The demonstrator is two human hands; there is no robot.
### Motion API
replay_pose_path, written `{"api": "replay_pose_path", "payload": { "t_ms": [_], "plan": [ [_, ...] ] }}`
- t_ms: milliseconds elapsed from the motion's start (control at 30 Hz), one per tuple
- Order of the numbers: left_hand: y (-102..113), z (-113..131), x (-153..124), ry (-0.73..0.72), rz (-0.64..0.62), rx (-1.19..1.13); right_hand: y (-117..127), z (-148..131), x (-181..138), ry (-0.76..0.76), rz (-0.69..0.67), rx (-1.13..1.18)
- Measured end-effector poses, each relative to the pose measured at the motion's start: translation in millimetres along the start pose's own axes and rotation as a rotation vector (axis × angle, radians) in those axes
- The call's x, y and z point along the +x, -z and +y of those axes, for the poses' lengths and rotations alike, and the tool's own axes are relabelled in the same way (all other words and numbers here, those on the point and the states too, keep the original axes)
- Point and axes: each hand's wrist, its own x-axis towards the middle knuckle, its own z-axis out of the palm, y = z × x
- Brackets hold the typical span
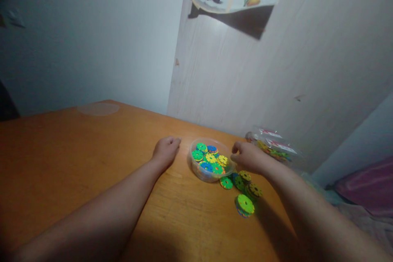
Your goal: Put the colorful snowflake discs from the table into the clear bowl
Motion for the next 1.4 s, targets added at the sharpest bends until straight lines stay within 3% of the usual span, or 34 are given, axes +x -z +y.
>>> {"api": "replay_pose_path", "payload": {
  "t_ms": [167,367,433,533,633,733,1033,1400],
  "plan": [
    [0.1,0.0,-0.9,-0.007,0.005,-0.010,-8.8,-7.4,-0.8,0.030,0.030,0.022],
    [0.4,-2.0,0.8,-0.039,0.084,-0.021,-12.4,-14.6,-5.7,0.060,-0.080,0.373],
    [0.6,-1.8,1.2,-0.027,0.102,-0.023,-8.7,-9.0,-7.4,0.090,-0.054,0.276],
    [0.7,-0.9,1.4,-0.031,0.110,-0.019,-2.4,3.8,-11.9,0.131,-0.015,-0.164],
    [0.0,-0.7,2.0,-0.037,0.095,-0.025,-2.7,12.4,-19.3,0.166,-0.114,-0.489],
    [-1.0,-1.6,3.0,-0.016,0.086,-0.027,-10.2,13.3,-25.5,0.232,-0.152,-0.623],
    [-1.5,-4.7,3.0,-0.014,0.082,-0.064,-25.4,8.4,-21.7,0.236,-0.130,-0.679],
    [-2.5,-4.9,2.8,-0.023,0.076,-0.055,-19.9,19.2,-12.9,0.239,-0.143,-0.508]
  ]
}}
